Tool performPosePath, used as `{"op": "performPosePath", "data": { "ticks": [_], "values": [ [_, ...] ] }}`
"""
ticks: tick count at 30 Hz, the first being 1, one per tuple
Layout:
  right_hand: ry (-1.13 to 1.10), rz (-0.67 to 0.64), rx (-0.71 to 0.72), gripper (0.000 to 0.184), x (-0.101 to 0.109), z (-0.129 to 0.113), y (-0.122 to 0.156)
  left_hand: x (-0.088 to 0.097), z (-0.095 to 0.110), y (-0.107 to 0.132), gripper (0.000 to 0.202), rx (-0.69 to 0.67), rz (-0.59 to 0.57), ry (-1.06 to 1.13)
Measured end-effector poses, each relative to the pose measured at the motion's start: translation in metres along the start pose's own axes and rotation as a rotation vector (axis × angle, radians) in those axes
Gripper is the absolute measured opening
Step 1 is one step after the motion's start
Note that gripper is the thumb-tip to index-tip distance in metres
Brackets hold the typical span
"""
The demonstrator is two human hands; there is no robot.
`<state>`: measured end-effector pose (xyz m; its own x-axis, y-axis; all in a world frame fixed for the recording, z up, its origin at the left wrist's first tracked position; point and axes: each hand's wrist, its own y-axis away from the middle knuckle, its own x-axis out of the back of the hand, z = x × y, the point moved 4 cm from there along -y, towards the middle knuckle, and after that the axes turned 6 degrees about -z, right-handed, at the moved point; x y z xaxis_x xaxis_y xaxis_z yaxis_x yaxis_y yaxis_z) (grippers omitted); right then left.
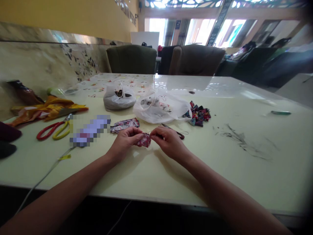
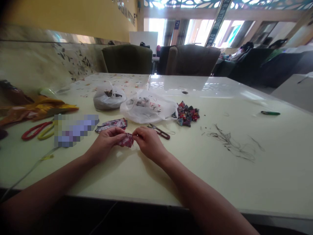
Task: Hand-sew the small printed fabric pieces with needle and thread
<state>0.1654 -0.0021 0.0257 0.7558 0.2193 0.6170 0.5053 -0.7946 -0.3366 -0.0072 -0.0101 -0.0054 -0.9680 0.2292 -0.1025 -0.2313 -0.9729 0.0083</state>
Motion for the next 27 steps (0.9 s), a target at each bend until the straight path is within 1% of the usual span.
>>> {"op": "performPosePath", "data": {
  "ticks": [2,4,6,8,13,16,19,23,25,27],
  "values": [
    [-0.047,-0.013,-0.062,0.014,-0.0008,0.003,0.0004,-0.001,0.0027,0.001,0.021,-0.025,-0.004,-0.028],
    [-0.116,-0.059,-0.128,0.023,-0.0025,0.0068,0.0009,-0.0021,0.0056,0.0021,0.021,-0.054,-0.005,-0.066],
    [-0.183,-0.115,-0.153,0.024,-0.004,0.0091,0.0011,-0.0027,0.0078,0.0031,0.021,-0.073,0.003,-0.111],
    [-0.216,-0.143,-0.146,0.021,-0.004,0.0094,0.001,-0.0023,0.0092,0.0036,0.021,-0.087,0.025,-0.159],
    [-0.185,-0.122,-0.119,0.018,-0.0025,0.0072,-0.0002,-0.0008,0.0091,0.0027,0.022,-0.117,0.059,-0.223],
    [-0.149,-0.095,-0.081,0.016,-0.0025,0.0049,-0.0005,0.0003,0.0075,0.002,0.028,-0.101,0.072,-0.193],
    [-0.1,-0.069,-0.027,0.015,-0.0019,0.0025,0.0,0.0,0.0051,0.0018,0.032,-0.033,0.055,-0.137],
    [-0.046,-0.039,0.029,0.016,-0.0001,0.0002,0.0003,-0.0041,0.0024,0.0016,0.023,0.046,-0.033,-0.038],
    [-0.032,-0.034,0.039,0.015,0.0005,0.0,0.0002,-0.0046,0.0019,0.0014,0.02,0.053,-0.037,-0.009],
    [-0.028,-0.035,0.043,0.015,0.0005,0.0003,0.0001,-0.0039,0.0017,0.0012,0.019,0.044,-0.016,0.001]
  ]
}}
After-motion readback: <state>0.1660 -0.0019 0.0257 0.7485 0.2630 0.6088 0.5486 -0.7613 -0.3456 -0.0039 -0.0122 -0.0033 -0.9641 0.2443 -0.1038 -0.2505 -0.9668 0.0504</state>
